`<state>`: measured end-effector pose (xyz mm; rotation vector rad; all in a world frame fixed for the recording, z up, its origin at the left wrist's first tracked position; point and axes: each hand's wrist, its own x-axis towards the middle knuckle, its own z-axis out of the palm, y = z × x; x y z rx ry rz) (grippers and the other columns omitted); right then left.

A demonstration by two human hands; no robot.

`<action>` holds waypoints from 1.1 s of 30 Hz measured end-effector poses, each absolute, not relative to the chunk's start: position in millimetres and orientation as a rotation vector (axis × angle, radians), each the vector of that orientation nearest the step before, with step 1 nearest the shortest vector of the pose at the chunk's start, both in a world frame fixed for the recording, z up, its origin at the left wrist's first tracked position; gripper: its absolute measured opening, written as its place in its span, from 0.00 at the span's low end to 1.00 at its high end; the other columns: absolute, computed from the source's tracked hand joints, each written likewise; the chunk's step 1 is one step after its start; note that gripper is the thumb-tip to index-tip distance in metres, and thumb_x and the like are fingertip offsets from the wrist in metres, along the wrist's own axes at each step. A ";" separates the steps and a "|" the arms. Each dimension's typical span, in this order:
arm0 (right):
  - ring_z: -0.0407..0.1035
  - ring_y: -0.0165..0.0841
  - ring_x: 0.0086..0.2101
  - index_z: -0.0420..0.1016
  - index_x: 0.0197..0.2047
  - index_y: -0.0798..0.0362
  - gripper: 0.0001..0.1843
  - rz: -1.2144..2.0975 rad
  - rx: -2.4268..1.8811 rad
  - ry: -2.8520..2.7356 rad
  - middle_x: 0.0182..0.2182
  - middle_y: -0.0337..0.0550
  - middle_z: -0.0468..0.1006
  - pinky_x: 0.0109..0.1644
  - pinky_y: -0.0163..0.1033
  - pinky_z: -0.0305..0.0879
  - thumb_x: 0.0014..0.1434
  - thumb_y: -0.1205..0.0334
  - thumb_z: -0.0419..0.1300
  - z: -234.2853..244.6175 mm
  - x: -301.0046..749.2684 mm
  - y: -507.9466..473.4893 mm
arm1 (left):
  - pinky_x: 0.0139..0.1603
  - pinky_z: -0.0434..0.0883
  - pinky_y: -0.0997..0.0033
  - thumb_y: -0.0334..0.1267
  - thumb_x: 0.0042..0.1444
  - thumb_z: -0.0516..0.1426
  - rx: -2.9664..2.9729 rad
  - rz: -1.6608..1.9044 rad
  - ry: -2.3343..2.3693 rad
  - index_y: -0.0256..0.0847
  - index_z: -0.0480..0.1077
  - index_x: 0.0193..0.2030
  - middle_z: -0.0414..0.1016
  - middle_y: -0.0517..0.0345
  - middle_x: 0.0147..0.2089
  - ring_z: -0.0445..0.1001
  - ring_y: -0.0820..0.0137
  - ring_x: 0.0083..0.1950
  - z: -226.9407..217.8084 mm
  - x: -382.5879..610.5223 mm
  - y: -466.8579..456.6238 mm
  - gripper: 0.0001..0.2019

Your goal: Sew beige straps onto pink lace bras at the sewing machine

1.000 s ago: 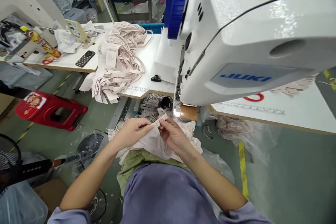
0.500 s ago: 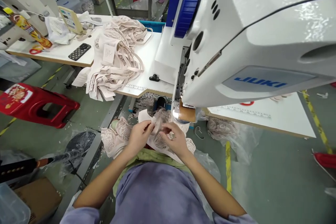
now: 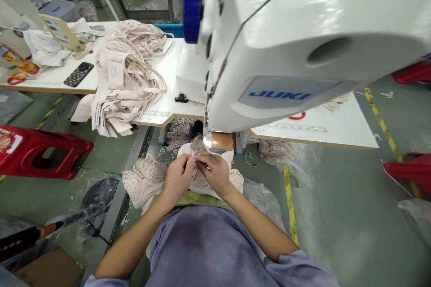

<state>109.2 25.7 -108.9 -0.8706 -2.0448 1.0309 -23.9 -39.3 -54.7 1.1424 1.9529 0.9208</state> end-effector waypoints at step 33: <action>0.75 0.43 0.47 0.68 0.55 0.47 0.20 0.698 -0.901 -2.511 0.49 0.51 0.76 0.44 0.46 0.75 0.60 0.57 0.61 -52.6 215.8 19.9 | 0.40 0.70 0.70 0.51 0.62 0.54 0.758 0.965 1.415 0.38 0.75 0.39 0.78 0.53 0.38 0.73 0.70 0.36 -22.1 -29.5 -37.4 0.17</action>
